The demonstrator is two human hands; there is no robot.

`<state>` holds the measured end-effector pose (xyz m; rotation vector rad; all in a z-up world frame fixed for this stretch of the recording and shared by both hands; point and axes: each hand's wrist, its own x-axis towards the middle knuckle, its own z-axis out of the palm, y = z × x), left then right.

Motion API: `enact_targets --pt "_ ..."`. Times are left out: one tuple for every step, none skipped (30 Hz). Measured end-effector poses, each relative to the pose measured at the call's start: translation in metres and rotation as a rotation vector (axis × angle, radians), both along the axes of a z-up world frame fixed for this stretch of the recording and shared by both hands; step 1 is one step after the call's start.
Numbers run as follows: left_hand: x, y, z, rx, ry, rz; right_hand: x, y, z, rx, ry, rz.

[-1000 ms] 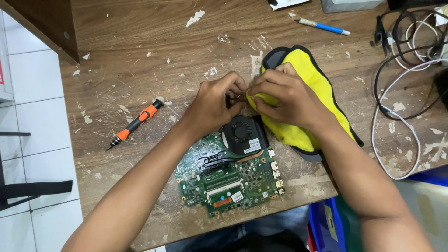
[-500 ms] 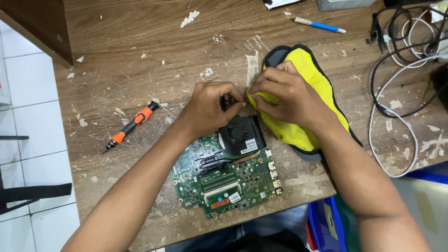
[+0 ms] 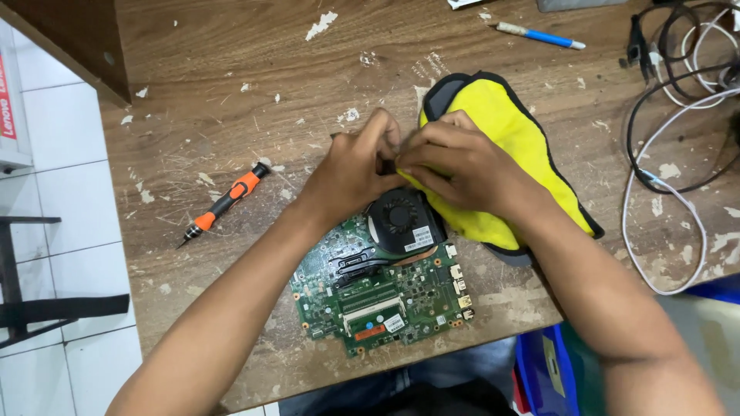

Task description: Repairing a motherboard by cleaning the fan area with a cloth and reconnecting the fan cable.

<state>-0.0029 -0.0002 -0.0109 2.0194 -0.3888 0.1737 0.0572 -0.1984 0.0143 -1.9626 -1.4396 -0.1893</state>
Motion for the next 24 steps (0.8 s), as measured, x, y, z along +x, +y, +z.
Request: enact_targets --pt "0.000 0.000 -0.001 0.022 -0.017 -0.011 0.001 0.000 0.001 -0.033 -0.006 0.001" --pt "-0.001 0.002 0.003 0.028 -0.016 -0.003 0.000 0.000 0.001 -0.028 -0.005 0.009" --pt "-0.003 0.003 0.008 0.052 -0.042 -0.019 -0.001 0.000 0.001 -0.043 0.003 -0.007" --pt "-0.004 0.004 0.013 0.076 -0.067 -0.036 -0.001 0.000 0.001 -0.059 0.012 -0.024" --pt "-0.005 0.004 0.012 0.081 -0.066 -0.030 -0.001 0.001 -0.001 -0.054 0.012 -0.018" --pt "-0.004 0.003 0.011 0.088 -0.070 -0.033 0.000 0.000 -0.003 -0.048 0.025 -0.034" --pt "-0.003 0.002 0.010 0.095 -0.074 -0.035 0.001 0.000 -0.005 -0.041 0.038 -0.049" --pt "-0.004 0.003 0.011 0.096 -0.073 -0.036 0.000 0.001 -0.005 -0.041 0.040 -0.050" --pt "-0.005 0.003 0.012 0.142 -0.085 -0.040 -0.001 0.001 -0.006 -0.036 0.041 -0.070" --pt "-0.004 0.004 0.013 0.189 -0.101 -0.044 0.000 0.002 -0.006 -0.030 0.037 -0.090" --pt "-0.004 0.002 0.011 0.189 -0.104 -0.044 0.000 0.003 -0.004 -0.029 0.034 -0.090" --pt "-0.006 0.000 0.009 0.216 -0.111 -0.035 -0.002 0.003 -0.003 -0.043 0.070 -0.103" --pt "-0.008 -0.002 0.006 0.242 -0.119 -0.026 -0.004 0.003 -0.002 -0.056 0.105 -0.115" --pt "-0.008 -0.002 0.008 0.244 -0.119 -0.024 -0.003 0.003 0.001 -0.055 0.105 -0.113" --pt "-0.009 -0.002 0.010 0.265 -0.138 -0.018 -0.003 0.002 0.005 -0.078 0.151 -0.108" --pt "-0.008 -0.003 0.013 0.286 -0.160 -0.012 -0.003 0.002 0.008 -0.101 0.194 -0.104" --pt "-0.008 -0.001 0.011 0.288 -0.162 -0.011 -0.001 0.003 0.009 -0.099 0.192 -0.103" --pt "-0.008 0.000 0.008 0.282 -0.176 -0.020 -0.001 0.003 0.010 -0.111 0.232 -0.091" --pt "-0.008 0.000 0.006 0.277 -0.190 -0.029 -0.001 0.003 0.010 -0.123 0.272 -0.080" --pt "-0.007 0.000 0.004 0.276 -0.191 -0.030 -0.001 0.003 0.010 -0.123 0.271 -0.081" --pt "-0.006 0.000 0.001 0.261 -0.203 -0.043 0.000 0.003 0.010 -0.128 0.272 -0.088" --pt "-0.007 0.000 -0.001 0.244 -0.213 -0.055 -0.001 0.003 0.009 -0.134 0.276 -0.093" --pt "-0.007 0.001 -0.003 0.243 -0.211 -0.054 -0.001 0.003 0.008 -0.135 0.277 -0.092" --pt "-0.007 0.002 -0.004 0.237 -0.219 -0.058 -0.002 0.003 0.007 -0.123 0.275 -0.113"
